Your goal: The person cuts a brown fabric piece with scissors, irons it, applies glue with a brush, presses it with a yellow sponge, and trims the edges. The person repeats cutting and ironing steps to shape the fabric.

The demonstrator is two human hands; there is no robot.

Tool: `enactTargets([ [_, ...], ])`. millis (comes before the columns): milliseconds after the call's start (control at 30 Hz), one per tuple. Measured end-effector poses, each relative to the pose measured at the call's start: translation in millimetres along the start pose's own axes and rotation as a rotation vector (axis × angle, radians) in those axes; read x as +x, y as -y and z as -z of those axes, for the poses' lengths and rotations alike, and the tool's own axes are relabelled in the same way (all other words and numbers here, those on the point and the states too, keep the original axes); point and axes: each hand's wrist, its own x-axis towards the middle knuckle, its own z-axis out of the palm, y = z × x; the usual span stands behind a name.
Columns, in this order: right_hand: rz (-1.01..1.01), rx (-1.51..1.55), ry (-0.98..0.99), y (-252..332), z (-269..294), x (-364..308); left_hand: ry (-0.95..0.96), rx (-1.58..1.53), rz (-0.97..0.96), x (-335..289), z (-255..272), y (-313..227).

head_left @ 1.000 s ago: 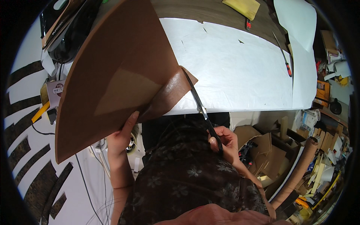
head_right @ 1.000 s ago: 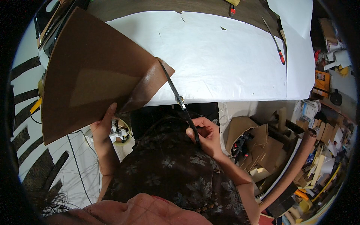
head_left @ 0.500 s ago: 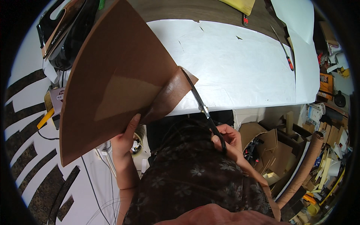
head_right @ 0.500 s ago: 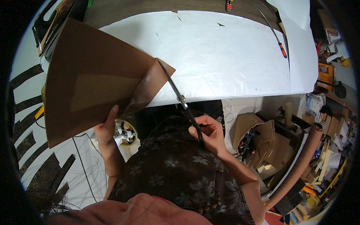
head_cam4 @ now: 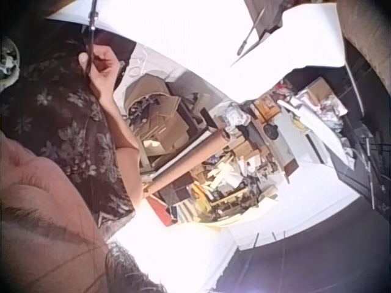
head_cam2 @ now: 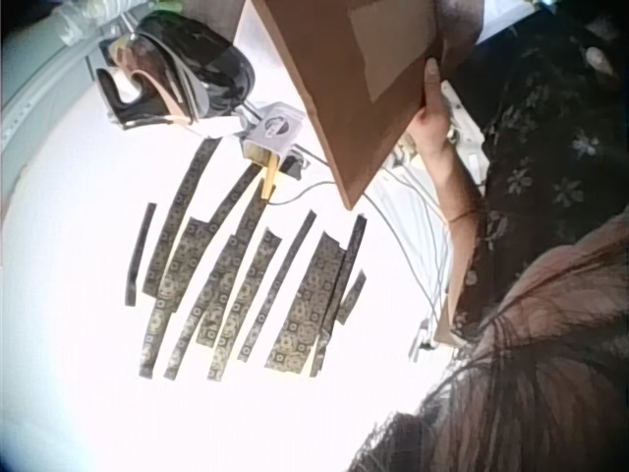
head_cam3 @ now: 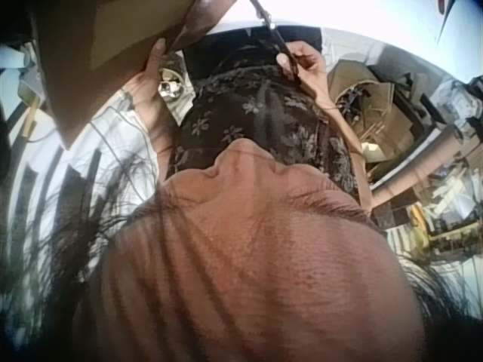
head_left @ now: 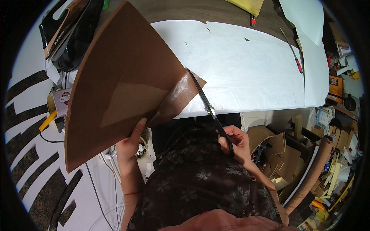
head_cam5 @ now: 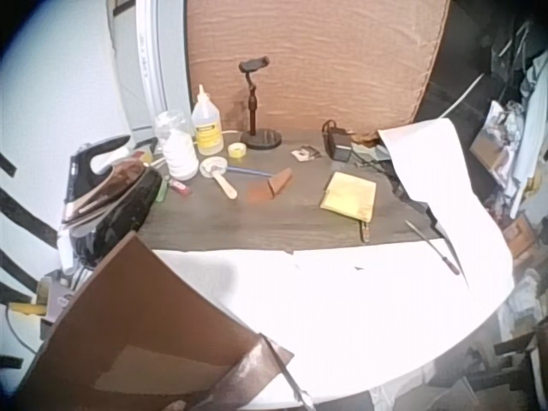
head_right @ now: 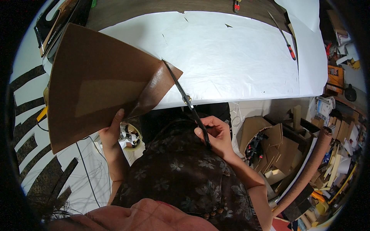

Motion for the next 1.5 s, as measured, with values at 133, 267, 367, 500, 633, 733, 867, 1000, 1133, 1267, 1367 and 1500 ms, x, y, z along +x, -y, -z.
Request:
enactTargets([
  [133, 0.003, -0.03, -0.016, -0.9, 1.2, -0.2, 0.008, -0.002, -0.014, 0.1, -0.3, 0.1],
  [267, -0.001, -0.01, -0.017, -0.9, 1.2, -0.4, 0.032, 0.011, -0.044, 0.0, 0.3, -1.0],
  [367, 0.019, -0.04, -0.03, -0.7, 1.2, -0.2, 0.03, 0.01, -0.038, 0.4, -0.4, -3.0],
  [500, -0.009, -0.013, -0.029, 0.4, 2.1, -0.7, -0.003, -0.029, 0.019, 0.5, -3.4, -6.1],
  [633, -0.009, -0.028, -0.025, 1.5, 2.3, -1.5, -0.001, -0.058, 0.011, 0.1, -4.1, -8.1],
  [733, -0.012, -0.011, -0.015, 1.5, 1.5, -1.2, 0.024, -0.036, -0.002, 0.7, -2.4, -7.4],
  [867, -0.009, -0.006, -0.015, 1.1, 0.6, -0.9, 0.023, -0.022, -0.017, 0.7, -1.1, -5.3],
  [1000, -0.014, -0.014, -0.02, 1.2, 0.8, -1.1, 0.022, -0.022, -0.019, 0.4, -1.5, -3.9],
  [1133, -0.01, -0.012, -0.01, 0.9, 0.6, -1.2, 0.021, -0.034, -0.025, 0.7, -1.3, -3.0],
  [1267, 0.019, -0.048, -0.027, -0.4, -0.7, -0.9, 0.026, -0.019, -0.037, 0.6, -0.9, -2.0],
  [1367, 0.005, -0.039, -0.031, -0.7, -0.8, -1.1, 0.027, -0.03, -0.036, 0.1, -0.8, -1.4],
  [1500, -0.017, -0.024, -0.034, -0.2, 0.0, -1.9, 0.018, -0.034, -0.019, -0.5, -0.5, -1.1],
])
